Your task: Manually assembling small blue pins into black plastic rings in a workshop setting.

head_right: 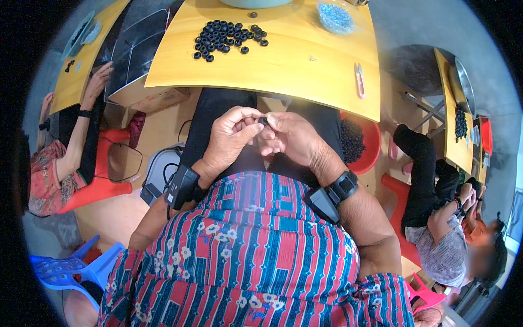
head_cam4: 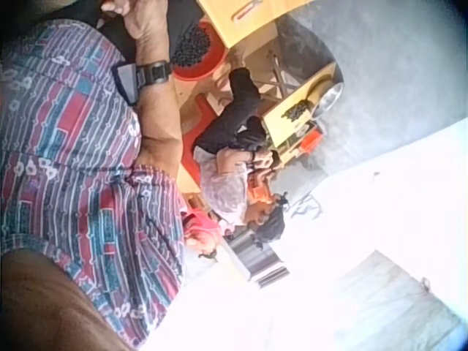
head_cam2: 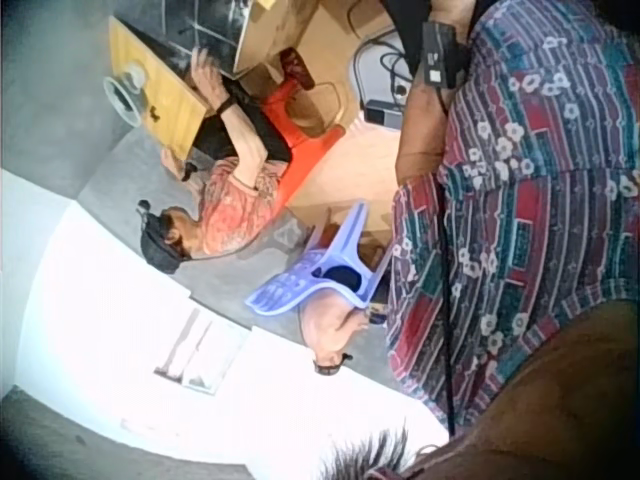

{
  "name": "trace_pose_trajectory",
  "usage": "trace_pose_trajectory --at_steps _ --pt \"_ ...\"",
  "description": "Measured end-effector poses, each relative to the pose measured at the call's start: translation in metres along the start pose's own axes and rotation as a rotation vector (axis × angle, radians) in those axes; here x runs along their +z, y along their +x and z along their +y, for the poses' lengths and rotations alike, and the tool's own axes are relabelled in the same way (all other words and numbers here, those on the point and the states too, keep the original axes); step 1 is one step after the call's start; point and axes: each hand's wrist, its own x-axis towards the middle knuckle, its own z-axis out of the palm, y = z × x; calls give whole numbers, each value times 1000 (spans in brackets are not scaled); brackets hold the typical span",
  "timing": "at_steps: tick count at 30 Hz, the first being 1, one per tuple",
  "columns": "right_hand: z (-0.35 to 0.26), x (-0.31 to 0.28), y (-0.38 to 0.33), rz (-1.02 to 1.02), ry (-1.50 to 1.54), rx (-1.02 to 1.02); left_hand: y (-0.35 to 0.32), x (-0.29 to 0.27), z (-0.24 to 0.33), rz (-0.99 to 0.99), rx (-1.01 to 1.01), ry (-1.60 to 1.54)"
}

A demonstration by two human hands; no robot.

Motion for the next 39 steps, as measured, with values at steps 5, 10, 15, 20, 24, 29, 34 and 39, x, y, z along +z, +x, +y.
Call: trace_pose_trajectory --at_steps 5,10,15,20,24,29,34,39 --pt "-2 -2 -1 -1 -9 19 0 -1 0 -11 10 16" --pt "-6 1 -3 59 -267 -27 0 -2 0 4 -8 -47" --pt "-5 2 -2 292 -496 -144 1 -2 0 -32 -125 -220" --pt "-4 3 0 329 -454 -163 1 -3 -2 -31 -147 -226" --pt "-3 1 1 351 -455 -224 2 -2 -2 -41 -141 -254" --pt "1 4 2 406 -807 -403 2 -2 -6 -38 -119 -262" --pt "9 8 2 457 -1111 -596 2 -4 -8 -38 -186 -271" --pt "9 10 0 463 -987 -556 2 -3 -7 -34 -170 -281"
